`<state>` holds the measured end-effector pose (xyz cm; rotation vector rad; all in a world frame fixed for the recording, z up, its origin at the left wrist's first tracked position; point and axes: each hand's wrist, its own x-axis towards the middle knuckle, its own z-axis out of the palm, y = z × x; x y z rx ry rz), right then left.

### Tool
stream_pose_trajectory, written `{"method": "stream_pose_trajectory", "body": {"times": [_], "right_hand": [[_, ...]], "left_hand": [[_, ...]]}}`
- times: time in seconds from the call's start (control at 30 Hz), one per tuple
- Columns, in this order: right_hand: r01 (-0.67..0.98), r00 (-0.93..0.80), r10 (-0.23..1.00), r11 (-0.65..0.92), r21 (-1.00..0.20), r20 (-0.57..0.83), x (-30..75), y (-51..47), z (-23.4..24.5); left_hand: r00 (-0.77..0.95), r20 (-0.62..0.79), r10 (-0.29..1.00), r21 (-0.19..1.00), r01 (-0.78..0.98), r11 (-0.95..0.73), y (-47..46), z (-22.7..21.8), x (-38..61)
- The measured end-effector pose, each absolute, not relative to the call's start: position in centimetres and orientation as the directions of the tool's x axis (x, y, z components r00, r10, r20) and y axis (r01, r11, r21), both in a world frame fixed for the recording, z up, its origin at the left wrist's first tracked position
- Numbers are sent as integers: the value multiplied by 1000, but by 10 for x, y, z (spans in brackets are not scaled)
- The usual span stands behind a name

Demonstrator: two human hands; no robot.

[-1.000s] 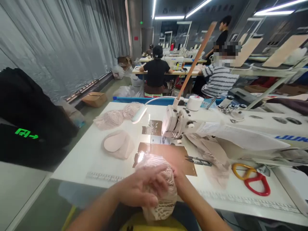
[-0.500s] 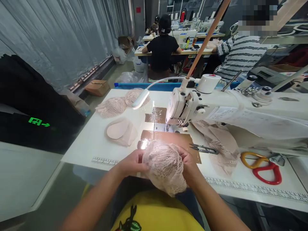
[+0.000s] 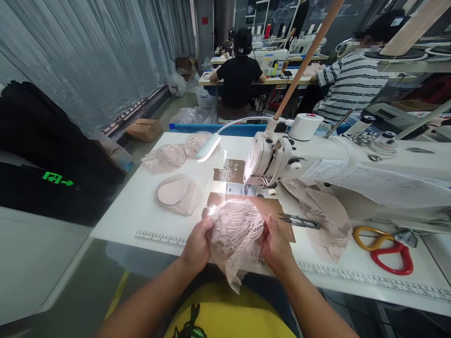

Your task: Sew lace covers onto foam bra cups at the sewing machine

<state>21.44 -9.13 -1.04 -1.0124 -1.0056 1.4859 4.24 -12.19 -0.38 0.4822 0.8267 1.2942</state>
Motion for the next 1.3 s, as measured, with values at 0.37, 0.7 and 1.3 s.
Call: {"method": "stream_pose_trajectory", "body": {"times": [0.37, 0.7, 1.3], "right_hand": [[-554, 36, 986, -117, -824, -164, 214, -89, -7], [-269, -221, 964, -207, -941, -149, 212, -99, -3], [-103, -248, 968, -74, -992, -46, 212, -107, 26]], "left_hand": [[148, -321, 935, 521, -797, 305, -119, 5, 48], [192, -376, 907, 659, -633, 407, -138, 9, 64], [7, -311, 950, 638, -740, 215, -125, 5, 52]]}}
